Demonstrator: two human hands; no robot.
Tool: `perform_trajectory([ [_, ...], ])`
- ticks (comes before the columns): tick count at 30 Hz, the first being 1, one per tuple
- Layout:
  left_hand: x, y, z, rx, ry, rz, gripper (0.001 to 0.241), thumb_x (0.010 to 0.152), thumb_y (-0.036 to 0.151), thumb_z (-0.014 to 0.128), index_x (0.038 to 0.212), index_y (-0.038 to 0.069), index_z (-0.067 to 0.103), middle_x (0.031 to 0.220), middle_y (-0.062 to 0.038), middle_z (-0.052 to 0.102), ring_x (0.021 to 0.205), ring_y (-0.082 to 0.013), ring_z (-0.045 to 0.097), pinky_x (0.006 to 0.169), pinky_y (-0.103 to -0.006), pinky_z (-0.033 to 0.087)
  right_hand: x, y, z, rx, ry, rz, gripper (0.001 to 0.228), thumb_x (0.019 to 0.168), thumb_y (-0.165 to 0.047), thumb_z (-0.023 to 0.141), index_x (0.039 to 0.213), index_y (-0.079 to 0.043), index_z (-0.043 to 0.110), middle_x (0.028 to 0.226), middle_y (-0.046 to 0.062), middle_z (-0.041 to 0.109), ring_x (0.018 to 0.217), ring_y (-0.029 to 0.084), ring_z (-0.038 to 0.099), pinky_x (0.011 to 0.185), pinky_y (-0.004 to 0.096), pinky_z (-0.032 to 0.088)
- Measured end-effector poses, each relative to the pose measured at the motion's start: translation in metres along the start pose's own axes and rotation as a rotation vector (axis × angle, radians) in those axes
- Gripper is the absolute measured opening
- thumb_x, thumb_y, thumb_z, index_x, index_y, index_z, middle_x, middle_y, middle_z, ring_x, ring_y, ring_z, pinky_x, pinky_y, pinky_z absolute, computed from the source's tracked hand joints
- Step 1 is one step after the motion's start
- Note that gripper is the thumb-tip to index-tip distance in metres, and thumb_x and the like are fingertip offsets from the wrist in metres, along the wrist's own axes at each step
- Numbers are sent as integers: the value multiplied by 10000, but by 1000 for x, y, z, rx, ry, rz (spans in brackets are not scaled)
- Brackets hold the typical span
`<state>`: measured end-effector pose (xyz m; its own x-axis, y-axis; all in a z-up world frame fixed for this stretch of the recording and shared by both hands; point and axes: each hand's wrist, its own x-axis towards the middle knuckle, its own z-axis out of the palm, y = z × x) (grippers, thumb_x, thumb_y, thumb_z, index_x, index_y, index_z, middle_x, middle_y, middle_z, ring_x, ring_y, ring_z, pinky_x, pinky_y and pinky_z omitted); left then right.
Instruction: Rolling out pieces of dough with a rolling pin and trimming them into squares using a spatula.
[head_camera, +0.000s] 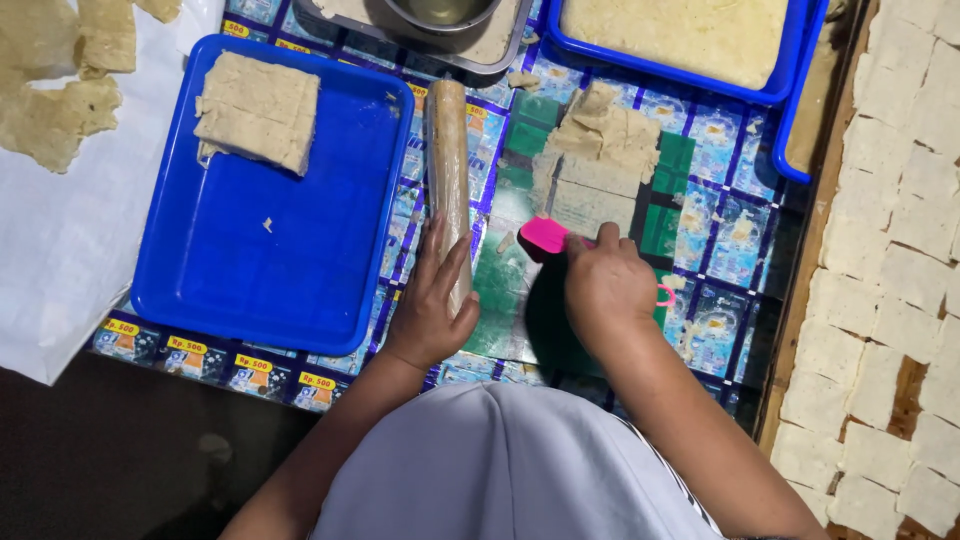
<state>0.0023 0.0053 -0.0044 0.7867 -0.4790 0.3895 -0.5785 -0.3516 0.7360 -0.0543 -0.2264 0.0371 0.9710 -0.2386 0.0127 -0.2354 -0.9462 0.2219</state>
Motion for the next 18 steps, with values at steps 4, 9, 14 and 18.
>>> perform_trajectory([
  [4,1,0,1,14,4,3,750,807,97,663,1534,81,479,1662,-256,259,1518,-502,249,1216,-565,299,20,3,35,16,59,34,276,990,-305,571,1160,-320,788,969,75,559,846,323,650,608,424,578],
  [9,1,0,0,15,-5,0,743,815,101,657,1535,75,476,1660,-263,259,1518,-504,244,1215,-569,295,58,12,26,92,81,77,292,1017,-273,568,1202,-352,780,957,70,561,837,326,674,632,421,595],
  [14,2,0,0,4,-15,-1,736,820,97,647,1535,75,475,1664,-262,249,1520,-506,236,1215,-571,288,111,70,39,286,-84,164,253,1040,-349,562,1223,-364,736,947,77,634,882,362,706,691,491,599],
  [18,2,-1,0,11,-11,8,733,815,101,654,1528,69,484,1657,-270,258,1514,-511,247,1214,-572,295,125,111,58,418,-168,299,214,1031,-383,599,1103,-245,746,903,122,730,973,405,723,785,544,577],
])
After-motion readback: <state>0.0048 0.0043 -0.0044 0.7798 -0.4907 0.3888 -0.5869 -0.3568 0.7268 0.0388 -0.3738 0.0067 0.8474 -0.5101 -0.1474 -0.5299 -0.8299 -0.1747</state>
